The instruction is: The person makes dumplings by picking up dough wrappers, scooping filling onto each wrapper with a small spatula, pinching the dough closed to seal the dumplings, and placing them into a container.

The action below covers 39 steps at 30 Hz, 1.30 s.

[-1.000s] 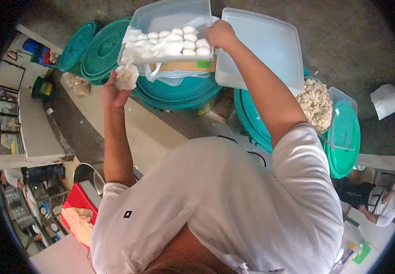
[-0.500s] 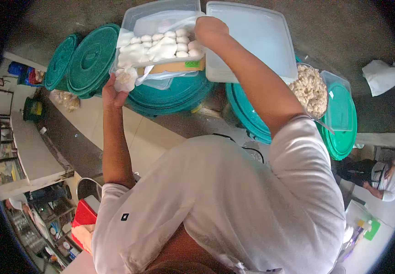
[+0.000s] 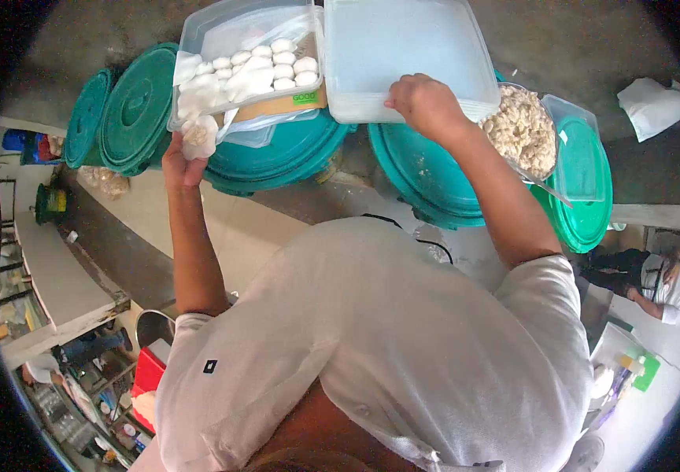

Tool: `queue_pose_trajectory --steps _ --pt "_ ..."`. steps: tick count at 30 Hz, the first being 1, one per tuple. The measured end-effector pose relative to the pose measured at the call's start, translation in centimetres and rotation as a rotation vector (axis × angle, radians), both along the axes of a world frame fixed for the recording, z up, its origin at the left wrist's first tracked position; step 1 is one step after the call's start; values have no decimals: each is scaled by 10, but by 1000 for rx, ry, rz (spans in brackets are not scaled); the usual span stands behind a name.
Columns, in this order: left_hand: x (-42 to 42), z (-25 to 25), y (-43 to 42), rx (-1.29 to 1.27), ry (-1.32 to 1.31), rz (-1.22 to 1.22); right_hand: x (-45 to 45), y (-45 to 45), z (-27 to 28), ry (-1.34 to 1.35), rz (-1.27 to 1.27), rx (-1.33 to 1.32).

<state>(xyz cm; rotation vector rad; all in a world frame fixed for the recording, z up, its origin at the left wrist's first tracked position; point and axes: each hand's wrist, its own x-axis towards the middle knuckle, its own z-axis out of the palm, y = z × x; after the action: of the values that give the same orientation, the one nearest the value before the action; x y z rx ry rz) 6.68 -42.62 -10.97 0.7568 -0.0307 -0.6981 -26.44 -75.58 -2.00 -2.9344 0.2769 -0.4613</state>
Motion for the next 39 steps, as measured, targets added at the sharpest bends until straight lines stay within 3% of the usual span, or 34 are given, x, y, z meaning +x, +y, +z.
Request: queue_pose_trajectory --steps 4,14,17,19,22,26,28,31,39 --pt "-4 -4 3 1 18 17 3 -1 18 -39 41 -48" --pt "-40 -1 5 113 109 161 7 -4 -5 18 76 32" --pt "-49 -8 5 31 111 97 9 -4 1 62 12 -10" --pt "-80 6 -11 -4 86 -83 9 -7 -11 75 30 18" --pt "-126 15 -46 186 -5 -317 9 -2 -9 69 5 16" --pt "-179 23 -94 75 74 -534 9 -4 -8 82 37 11" --pt "-189 25 -111 194 -120 -567 10 -3 -8 106 20 -14" --pt "-188 12 -138 359 -68 -479 10 5 -4 128 -38 -27" --pt "-183 -7 -174 406 -198 -401 23 -2 -1 232 75 -60"
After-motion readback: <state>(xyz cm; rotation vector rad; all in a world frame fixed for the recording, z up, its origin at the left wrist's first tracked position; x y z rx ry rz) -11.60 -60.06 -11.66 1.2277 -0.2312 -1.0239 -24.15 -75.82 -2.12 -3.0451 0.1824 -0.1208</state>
